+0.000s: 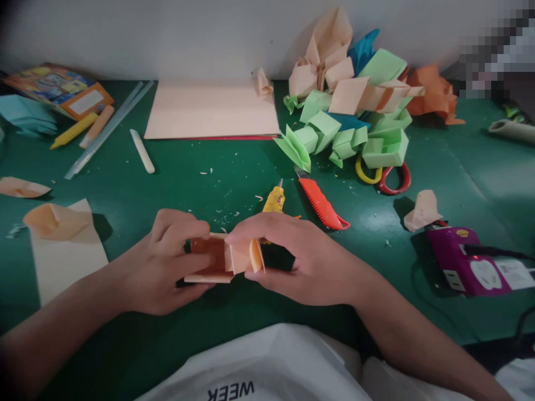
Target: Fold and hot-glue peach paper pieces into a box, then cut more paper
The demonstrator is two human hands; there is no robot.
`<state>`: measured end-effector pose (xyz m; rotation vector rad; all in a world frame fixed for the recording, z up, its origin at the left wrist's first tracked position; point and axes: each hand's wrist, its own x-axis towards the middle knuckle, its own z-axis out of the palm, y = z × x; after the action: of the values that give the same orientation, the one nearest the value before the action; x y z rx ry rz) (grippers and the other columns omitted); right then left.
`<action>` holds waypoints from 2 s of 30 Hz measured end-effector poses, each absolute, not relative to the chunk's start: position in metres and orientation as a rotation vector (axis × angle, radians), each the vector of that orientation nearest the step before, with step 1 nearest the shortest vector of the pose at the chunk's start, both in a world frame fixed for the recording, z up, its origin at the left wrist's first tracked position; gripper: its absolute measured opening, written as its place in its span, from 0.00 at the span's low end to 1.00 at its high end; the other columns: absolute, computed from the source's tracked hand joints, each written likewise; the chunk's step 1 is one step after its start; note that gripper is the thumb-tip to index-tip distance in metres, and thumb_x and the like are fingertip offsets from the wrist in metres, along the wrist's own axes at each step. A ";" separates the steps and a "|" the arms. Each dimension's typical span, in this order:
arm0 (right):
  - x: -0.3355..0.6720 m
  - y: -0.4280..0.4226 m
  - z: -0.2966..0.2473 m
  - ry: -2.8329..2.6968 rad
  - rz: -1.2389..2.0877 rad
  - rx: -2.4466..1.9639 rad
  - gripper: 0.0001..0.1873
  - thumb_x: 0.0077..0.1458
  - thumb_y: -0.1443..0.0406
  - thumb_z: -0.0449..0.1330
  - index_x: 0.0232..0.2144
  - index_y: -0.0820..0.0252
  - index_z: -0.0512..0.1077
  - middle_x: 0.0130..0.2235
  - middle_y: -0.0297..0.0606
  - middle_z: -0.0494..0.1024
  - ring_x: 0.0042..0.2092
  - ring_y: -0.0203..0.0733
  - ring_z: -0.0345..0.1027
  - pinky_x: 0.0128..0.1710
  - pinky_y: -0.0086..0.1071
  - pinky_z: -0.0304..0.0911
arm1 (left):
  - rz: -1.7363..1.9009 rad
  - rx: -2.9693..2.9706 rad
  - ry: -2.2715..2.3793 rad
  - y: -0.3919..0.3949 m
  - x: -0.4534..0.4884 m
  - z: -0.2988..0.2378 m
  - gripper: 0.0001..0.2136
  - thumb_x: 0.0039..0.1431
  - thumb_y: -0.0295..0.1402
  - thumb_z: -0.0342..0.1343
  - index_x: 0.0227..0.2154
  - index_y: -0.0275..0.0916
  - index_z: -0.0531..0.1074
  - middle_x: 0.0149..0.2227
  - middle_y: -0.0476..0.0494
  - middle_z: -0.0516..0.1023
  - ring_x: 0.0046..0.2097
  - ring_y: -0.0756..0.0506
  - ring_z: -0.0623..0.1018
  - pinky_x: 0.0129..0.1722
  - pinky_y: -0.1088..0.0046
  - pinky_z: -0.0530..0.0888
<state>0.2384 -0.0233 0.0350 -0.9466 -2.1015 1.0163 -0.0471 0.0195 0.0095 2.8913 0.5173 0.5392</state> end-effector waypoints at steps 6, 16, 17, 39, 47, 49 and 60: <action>0.239 -0.023 0.034 -2.118 1.012 -0.931 0.22 0.63 0.66 0.65 0.57 0.50 0.69 0.57 0.36 0.78 0.57 0.42 0.74 0.57 0.33 0.68 | 0.738 2.675 0.570 0.024 -0.051 0.017 0.10 0.61 0.40 0.59 0.39 0.41 0.70 0.49 0.38 0.67 0.52 0.38 0.69 0.50 0.57 0.71; 0.241 -0.024 0.034 -2.101 1.033 -0.874 0.22 0.63 0.68 0.65 0.58 0.51 0.69 0.56 0.37 0.79 0.58 0.42 0.72 0.59 0.34 0.67 | 1.214 2.436 0.761 0.035 -0.052 0.032 0.10 0.56 0.23 0.65 0.29 0.39 0.68 0.38 0.48 0.71 0.37 0.50 0.74 0.34 0.71 0.72; 0.241 -0.024 0.034 -2.099 1.033 -0.872 0.22 0.63 0.68 0.65 0.58 0.51 0.69 0.56 0.37 0.78 0.58 0.42 0.72 0.59 0.34 0.67 | 1.182 2.462 0.808 0.038 -0.056 0.033 0.10 0.57 0.25 0.66 0.29 0.39 0.69 0.38 0.48 0.72 0.36 0.51 0.74 0.35 0.71 0.72; 0.239 -0.024 0.037 -2.101 1.019 -0.943 0.22 0.62 0.67 0.65 0.57 0.49 0.69 0.56 0.38 0.79 0.56 0.43 0.73 0.56 0.36 0.68 | 0.102 2.682 1.616 0.054 -0.113 0.022 0.15 0.68 0.45 0.52 0.34 0.41 0.77 0.39 0.43 0.75 0.36 0.43 0.74 0.30 0.69 0.65; 0.238 -0.024 0.039 -2.116 0.995 -0.930 0.20 0.63 0.66 0.65 0.56 0.50 0.69 0.56 0.39 0.79 0.57 0.42 0.73 0.57 0.35 0.67 | 0.123 2.723 1.644 0.063 -0.109 0.014 0.17 0.71 0.41 0.47 0.52 0.39 0.75 0.55 0.34 0.74 0.52 0.34 0.75 0.50 0.55 0.73; 0.238 -0.024 0.039 -2.120 0.991 -0.935 0.19 0.64 0.66 0.64 0.55 0.50 0.69 0.56 0.39 0.79 0.57 0.43 0.73 0.56 0.35 0.68 | 0.098 2.780 1.568 0.063 -0.113 0.012 0.19 0.71 0.42 0.48 0.55 0.41 0.75 0.58 0.35 0.73 0.55 0.33 0.74 0.52 0.53 0.74; 0.236 -0.024 0.035 -2.124 1.009 -0.951 0.20 0.63 0.65 0.65 0.56 0.49 0.69 0.56 0.39 0.79 0.56 0.44 0.73 0.55 0.37 0.70 | 0.722 2.304 1.723 0.049 -0.096 0.031 0.08 0.62 0.41 0.60 0.37 0.43 0.77 0.38 0.49 0.79 0.33 0.48 0.74 0.31 0.72 0.69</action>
<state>0.2361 -0.0236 0.0348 -0.9511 -2.1242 1.0089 -0.0960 0.0488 0.0309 2.3043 1.7230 0.7219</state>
